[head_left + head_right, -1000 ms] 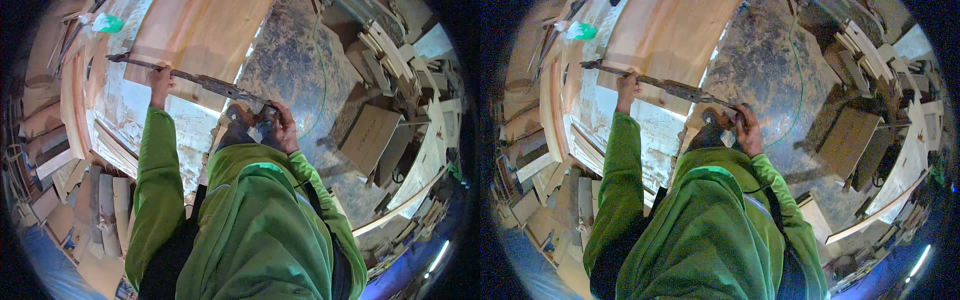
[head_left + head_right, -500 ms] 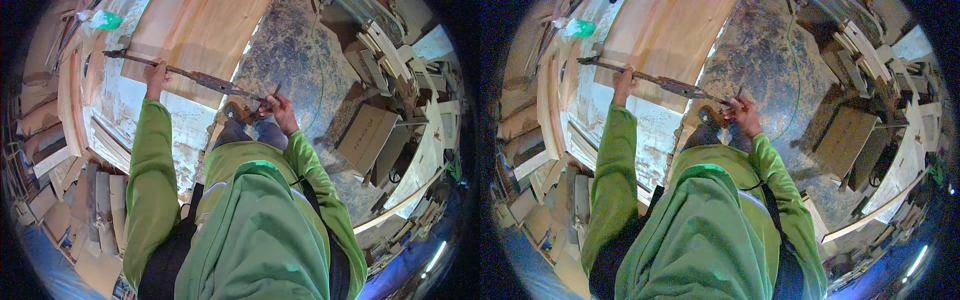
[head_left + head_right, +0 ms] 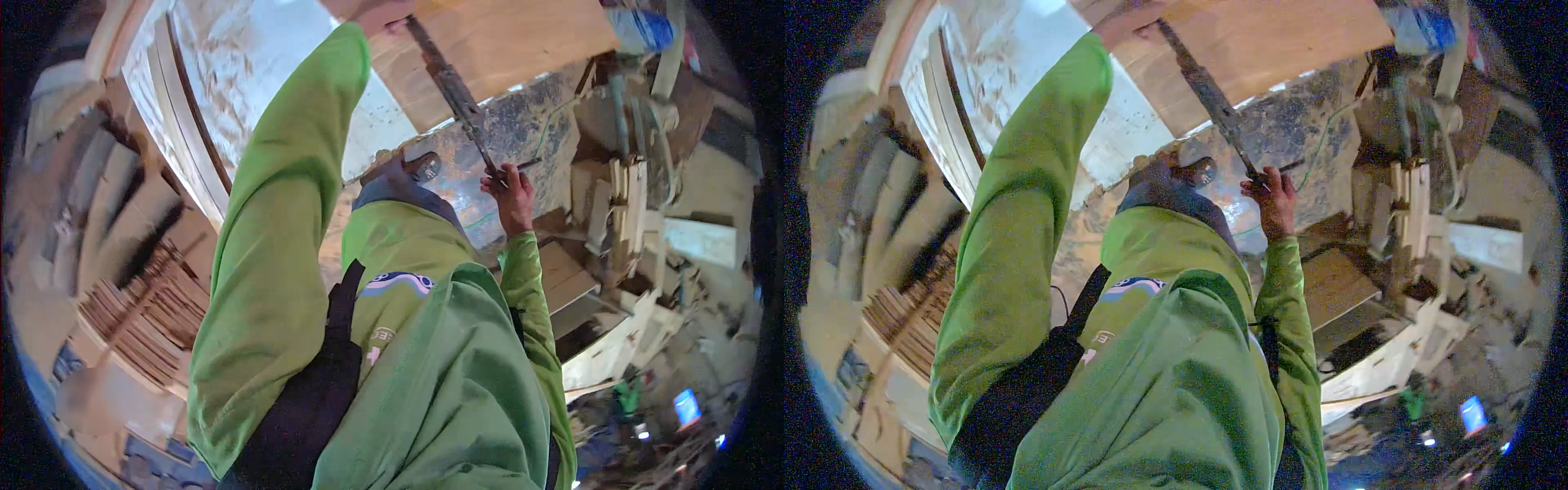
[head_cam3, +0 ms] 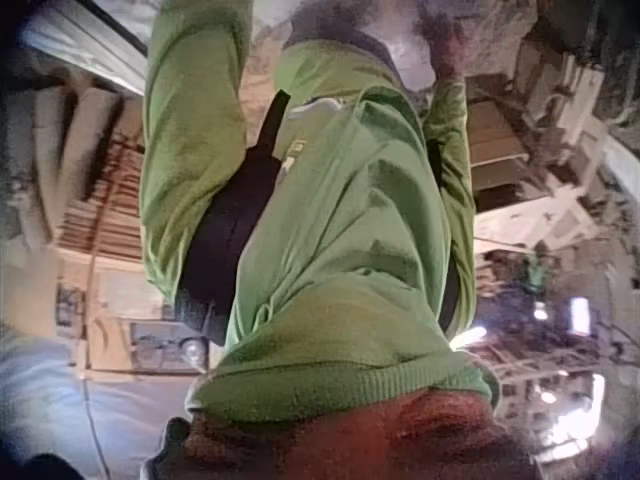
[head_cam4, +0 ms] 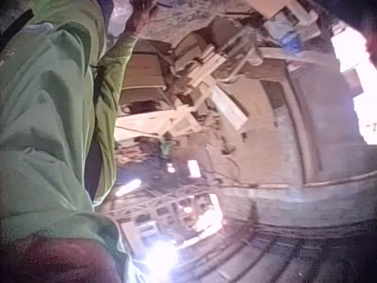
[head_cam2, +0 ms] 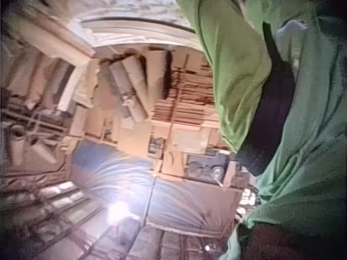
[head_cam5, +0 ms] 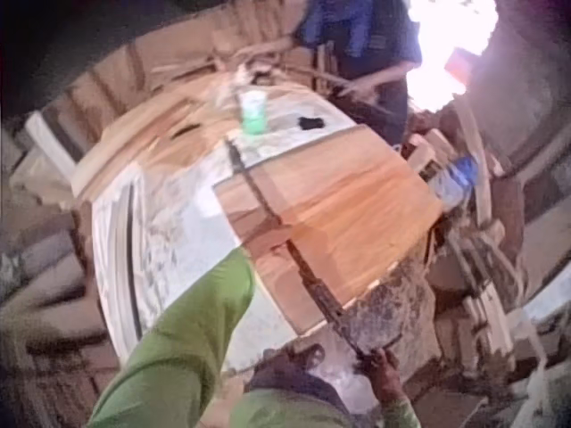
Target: Applying glue to wood panels and securing them with a large bar clamp in a workshop environment.
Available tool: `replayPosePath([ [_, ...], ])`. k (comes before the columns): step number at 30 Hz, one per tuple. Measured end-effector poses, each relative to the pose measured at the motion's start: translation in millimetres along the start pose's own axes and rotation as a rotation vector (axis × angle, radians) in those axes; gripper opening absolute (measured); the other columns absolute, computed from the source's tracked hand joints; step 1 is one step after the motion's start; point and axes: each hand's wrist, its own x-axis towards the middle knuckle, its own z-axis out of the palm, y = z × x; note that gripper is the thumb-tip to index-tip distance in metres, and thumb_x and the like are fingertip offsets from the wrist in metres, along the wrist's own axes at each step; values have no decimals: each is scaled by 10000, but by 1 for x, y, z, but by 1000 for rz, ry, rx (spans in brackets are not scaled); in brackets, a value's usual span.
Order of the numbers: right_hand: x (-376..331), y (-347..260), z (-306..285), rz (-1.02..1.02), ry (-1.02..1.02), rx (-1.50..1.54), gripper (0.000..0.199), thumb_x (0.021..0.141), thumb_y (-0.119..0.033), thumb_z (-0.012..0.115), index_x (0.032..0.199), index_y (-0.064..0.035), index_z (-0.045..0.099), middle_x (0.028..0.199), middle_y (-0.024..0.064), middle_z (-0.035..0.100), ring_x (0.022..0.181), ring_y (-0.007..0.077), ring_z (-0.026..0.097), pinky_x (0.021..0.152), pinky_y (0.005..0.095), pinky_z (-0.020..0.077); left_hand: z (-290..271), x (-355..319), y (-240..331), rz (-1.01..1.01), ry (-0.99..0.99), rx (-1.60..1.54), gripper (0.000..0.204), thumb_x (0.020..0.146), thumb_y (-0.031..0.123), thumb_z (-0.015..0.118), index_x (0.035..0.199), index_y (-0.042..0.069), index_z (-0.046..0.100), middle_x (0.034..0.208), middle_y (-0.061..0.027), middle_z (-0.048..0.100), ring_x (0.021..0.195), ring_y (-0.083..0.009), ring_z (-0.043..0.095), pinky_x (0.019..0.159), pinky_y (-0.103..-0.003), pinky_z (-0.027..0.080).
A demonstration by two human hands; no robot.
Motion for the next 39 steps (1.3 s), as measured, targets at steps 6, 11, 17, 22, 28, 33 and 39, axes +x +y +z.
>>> replayPosePath([
  [6, 7, -2, -12, 111, -63, -80, 445, 997, -371, 451, 1153, 43, 498, 1035, 194, 629, 970, 312, 628, 930, 457, 484, -4, -14, 4, 58, 53, 31, 365, 793, 362, 615, 914, 18, 634, 848, -178, 593, 790, -294, 575, 716, -401, 504],
  [11, -1, -13, -14, 227, -76, -216, 363, 983, -305, 499, 1186, -4, 489, 1065, 176, 613, 978, 290, 618, 931, 426, 484, -21, -28, 6, 101, 120, 29, 442, 758, 357, 623, 962, -33, 659, 957, -261, 644, 922, -381, 632, 811, -437, 506],
  [17, 4, -14, -11, -217, -213, -1131, 241, 893, -138, 602, 1123, -85, 553, 984, 75, 635, 904, 234, 607, 811, 371, 495, -41, -63, -2, 172, 114, -15, 429, 757, 352, 628, 982, -8, 693, 983, -242, 675, 950, -367, 661, 840, -442, 521],
  [22, 3, -23, 10, 234, -55, -316, 178, 914, -151, 563, 1070, -70, 591, 961, 74, 650, 892, 202, 607, 799, 335, 493, -28, -51, 3, 70, 177, -39, 392, 779, 340, 627, 1000, 25, 700, 1036, -203, 678, 986, -348, 657, 847, -441, 522],
  [28, 4, -28, 16, 222, 38, -956, 242, 1003, -192, 446, 1119, -28, 580, 985, 111, 647, 908, 201, 607, 825, 329, 490, -28, -45, -16, 67, 191, -81, 340, 778, 315, 621, 960, 40, 706, 1030, -196, 677, 973, -335, 662, 803, -451, 532],
  [33, -1, -32, 16, -73, -204, -1915, 244, 952, -195, 512, 1115, -27, 581, 1032, 159, 630, 936, 307, 613, 847, 385, 479, -24, -51, -20, 101, 196, -104, 333, 777, 315, 621, 949, 41, 704, 1018, -195, 676, 963, -335, 661, 796, -451, 532],
  [39, -3, -35, 23, -59, -87, -1845, 274, 874, -209, 630, 1094, -47, 608, 1060, 151, 635, 987, 313, 604, 885, 385, 465, -24, -56, -22, 97, 203, -96, 326, 776, 315, 620, 937, 43, 701, 1003, -194, 674, 950, -334, 661, 787, -451, 532],
])
